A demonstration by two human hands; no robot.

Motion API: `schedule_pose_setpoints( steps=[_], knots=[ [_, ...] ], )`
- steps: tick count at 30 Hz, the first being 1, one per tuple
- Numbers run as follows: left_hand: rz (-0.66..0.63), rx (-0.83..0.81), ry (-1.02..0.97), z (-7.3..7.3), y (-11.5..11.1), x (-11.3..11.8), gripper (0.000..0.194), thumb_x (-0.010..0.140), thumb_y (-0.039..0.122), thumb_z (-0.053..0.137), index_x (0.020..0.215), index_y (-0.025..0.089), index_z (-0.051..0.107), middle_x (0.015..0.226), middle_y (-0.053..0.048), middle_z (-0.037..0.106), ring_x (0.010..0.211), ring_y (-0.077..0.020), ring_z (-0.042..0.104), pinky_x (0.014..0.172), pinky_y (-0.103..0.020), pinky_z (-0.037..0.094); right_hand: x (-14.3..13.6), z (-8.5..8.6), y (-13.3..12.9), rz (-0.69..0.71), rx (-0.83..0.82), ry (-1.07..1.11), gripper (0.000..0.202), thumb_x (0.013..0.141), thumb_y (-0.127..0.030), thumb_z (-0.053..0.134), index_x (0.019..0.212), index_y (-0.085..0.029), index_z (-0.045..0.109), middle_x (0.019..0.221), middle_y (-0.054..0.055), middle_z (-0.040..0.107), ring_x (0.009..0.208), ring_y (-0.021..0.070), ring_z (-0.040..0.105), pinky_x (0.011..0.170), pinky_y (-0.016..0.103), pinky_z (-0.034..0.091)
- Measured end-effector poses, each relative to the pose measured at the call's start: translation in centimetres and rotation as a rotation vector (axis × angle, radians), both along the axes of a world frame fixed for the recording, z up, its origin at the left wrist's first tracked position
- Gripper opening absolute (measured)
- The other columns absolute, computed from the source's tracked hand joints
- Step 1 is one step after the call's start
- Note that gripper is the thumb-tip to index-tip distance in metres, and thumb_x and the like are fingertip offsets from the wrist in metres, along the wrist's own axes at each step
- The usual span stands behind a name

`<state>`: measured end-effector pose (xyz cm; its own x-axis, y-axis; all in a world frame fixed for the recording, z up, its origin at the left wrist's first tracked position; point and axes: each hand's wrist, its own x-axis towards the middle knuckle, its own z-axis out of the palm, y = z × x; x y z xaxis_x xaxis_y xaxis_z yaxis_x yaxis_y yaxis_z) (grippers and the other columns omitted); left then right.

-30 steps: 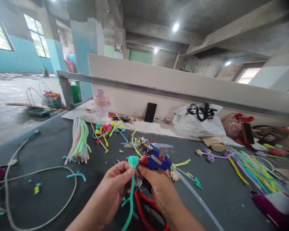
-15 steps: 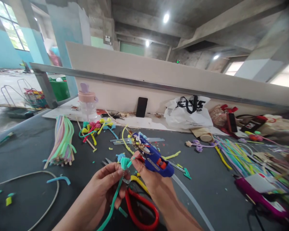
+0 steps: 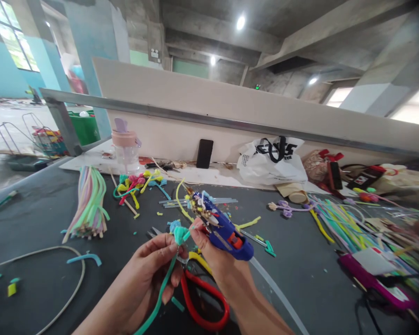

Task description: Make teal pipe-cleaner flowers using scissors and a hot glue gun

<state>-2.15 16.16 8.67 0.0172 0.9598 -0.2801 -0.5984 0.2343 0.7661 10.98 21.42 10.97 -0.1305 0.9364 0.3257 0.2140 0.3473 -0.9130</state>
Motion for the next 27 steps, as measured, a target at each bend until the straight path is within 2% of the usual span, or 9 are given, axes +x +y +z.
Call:
schedule_pose_setpoints(
  steps=[5, 10, 14, 18, 23, 27],
  knots=[
    [-0.010, -0.001, 0.024, 0.1, 0.0, 0.1, 0.019, 0.069, 0.029, 0.070, 0.067, 0.015, 0.057, 0.050, -0.001, 0.053, 0.039, -0.0075, 0.041, 0.029, -0.015, 0.032, -0.2, 0.2, -0.2, -0.026, 0.091, -0.118, 0.014, 0.073, -0.032, 0.063, 0.069, -0.019, 0.067, 0.062, 0.001, 0.063, 0.055, 0.0150, 0.056, 0.053, 0.025, 0.045],
    [-0.013, -0.018, 0.037, 0.1, 0.0, 0.0, 0.021, 0.069, 0.030, 0.070, 0.067, 0.016, 0.055, 0.047, 0.000, 0.052, 0.038, -0.0077, 0.040, 0.029, -0.014, 0.032, -0.5, -0.5, 0.0, -0.126, 0.288, -0.260, 0.014, 0.072, -0.029, 0.063, 0.065, -0.018, 0.068, 0.058, 0.002, 0.061, 0.053, 0.0158, 0.057, 0.051, 0.025, 0.046],
    [-0.021, -0.001, 0.036, -0.1, 0.0, -0.1, 0.019, 0.071, 0.029, 0.069, 0.068, 0.015, 0.055, 0.049, 0.000, 0.053, 0.039, -0.0076, 0.042, 0.029, -0.014, 0.033, -0.4, -0.5, -0.2, -0.080, 0.296, -0.225, 0.014, 0.074, -0.025, 0.062, 0.061, -0.020, 0.062, 0.053, -0.002, 0.058, 0.047, 0.0128, 0.055, 0.043, 0.021, 0.043],
    [-0.011, 0.018, 0.042, -0.2, -0.1, -0.1, 0.017, 0.072, 0.028, 0.068, 0.072, 0.014, 0.058, 0.057, -0.001, 0.057, 0.041, -0.0077, 0.044, 0.029, -0.015, 0.034, -0.2, -0.6, -0.3, -0.017, 0.292, -0.233, 0.011, 0.075, -0.018, 0.059, 0.065, -0.022, 0.062, 0.064, -0.001, 0.064, 0.056, 0.0150, 0.060, 0.049, 0.022, 0.047],
    [-0.026, 0.024, 0.055, -0.4, -0.1, -0.2, 0.019, 0.073, 0.031, 0.067, 0.073, 0.014, 0.058, 0.051, 0.000, 0.053, 0.040, -0.0074, 0.042, 0.030, -0.014, 0.034, 0.0, -1.2, 0.4, 0.027, 0.337, -0.203, 0.010, 0.072, -0.017, 0.061, 0.063, -0.023, 0.059, 0.062, -0.002, 0.061, 0.058, 0.0150, 0.059, 0.053, 0.024, 0.047],
    [-0.049, 0.035, 0.060, -0.4, 0.0, -0.2, 0.020, 0.073, 0.032, 0.067, 0.073, 0.014, 0.058, 0.046, 0.001, 0.051, 0.038, -0.0070, 0.041, 0.030, -0.014, 0.032, 0.0, -0.7, 0.5, 0.086, 0.380, -0.224, 0.011, 0.071, -0.012, 0.058, 0.074, -0.023, 0.061, 0.070, -0.001, 0.063, 0.066, 0.0155, 0.059, 0.063, 0.027, 0.048]
  ],
)
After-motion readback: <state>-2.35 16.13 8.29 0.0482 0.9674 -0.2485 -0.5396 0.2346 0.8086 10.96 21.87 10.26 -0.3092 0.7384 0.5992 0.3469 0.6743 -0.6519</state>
